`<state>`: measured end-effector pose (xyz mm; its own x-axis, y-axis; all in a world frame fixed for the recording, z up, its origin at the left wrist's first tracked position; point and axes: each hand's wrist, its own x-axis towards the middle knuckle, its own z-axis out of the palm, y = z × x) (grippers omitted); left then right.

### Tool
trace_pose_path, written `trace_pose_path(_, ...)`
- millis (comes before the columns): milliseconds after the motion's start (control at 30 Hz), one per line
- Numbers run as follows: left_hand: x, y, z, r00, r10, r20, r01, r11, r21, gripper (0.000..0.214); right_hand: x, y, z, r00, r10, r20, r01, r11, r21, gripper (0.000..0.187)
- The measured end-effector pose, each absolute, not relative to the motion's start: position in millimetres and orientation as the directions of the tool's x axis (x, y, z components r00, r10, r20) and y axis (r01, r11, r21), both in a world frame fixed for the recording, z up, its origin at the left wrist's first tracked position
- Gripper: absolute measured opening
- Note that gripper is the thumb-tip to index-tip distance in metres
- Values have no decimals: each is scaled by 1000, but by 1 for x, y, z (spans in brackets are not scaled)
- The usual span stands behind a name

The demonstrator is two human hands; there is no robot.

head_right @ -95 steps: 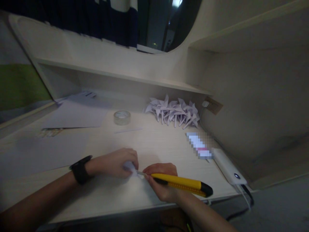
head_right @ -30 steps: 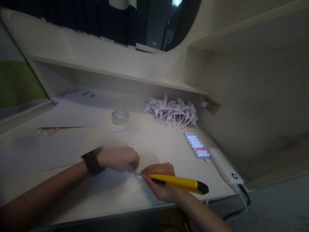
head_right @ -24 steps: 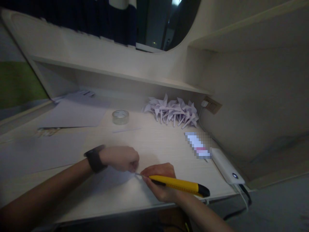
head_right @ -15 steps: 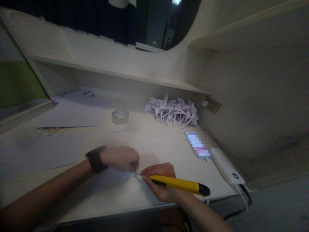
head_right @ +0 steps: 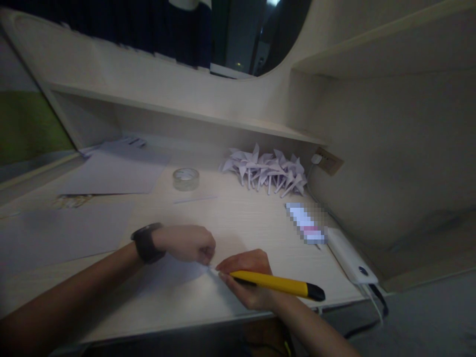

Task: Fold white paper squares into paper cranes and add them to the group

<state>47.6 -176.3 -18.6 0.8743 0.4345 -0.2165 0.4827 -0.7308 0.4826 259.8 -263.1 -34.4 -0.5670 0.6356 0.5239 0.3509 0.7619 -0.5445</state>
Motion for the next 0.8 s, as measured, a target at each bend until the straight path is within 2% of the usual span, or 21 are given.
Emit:
trace_pose_path(267,50,-182,-12,828,489,-275,558,-767,317,17,257,-263,-26,-602,587,541,295,793,-533,25)
trace_pose_path(467,54,-182,-9,848,417,-326,515,-793,327,18,262,-255,-33,-647,637,419,306,720,-622,25)
trace_pose_path(700,52,-182,-9,879,366,-304,460,-820,341,24,257,-242,-26,-624,594,508,164,735,-658,17)
trace_pose_path(800,50,-181,-10,894,347,-283,436,-820,370,23,256,-240,-25,-608,614,503,149,711,-687,14)
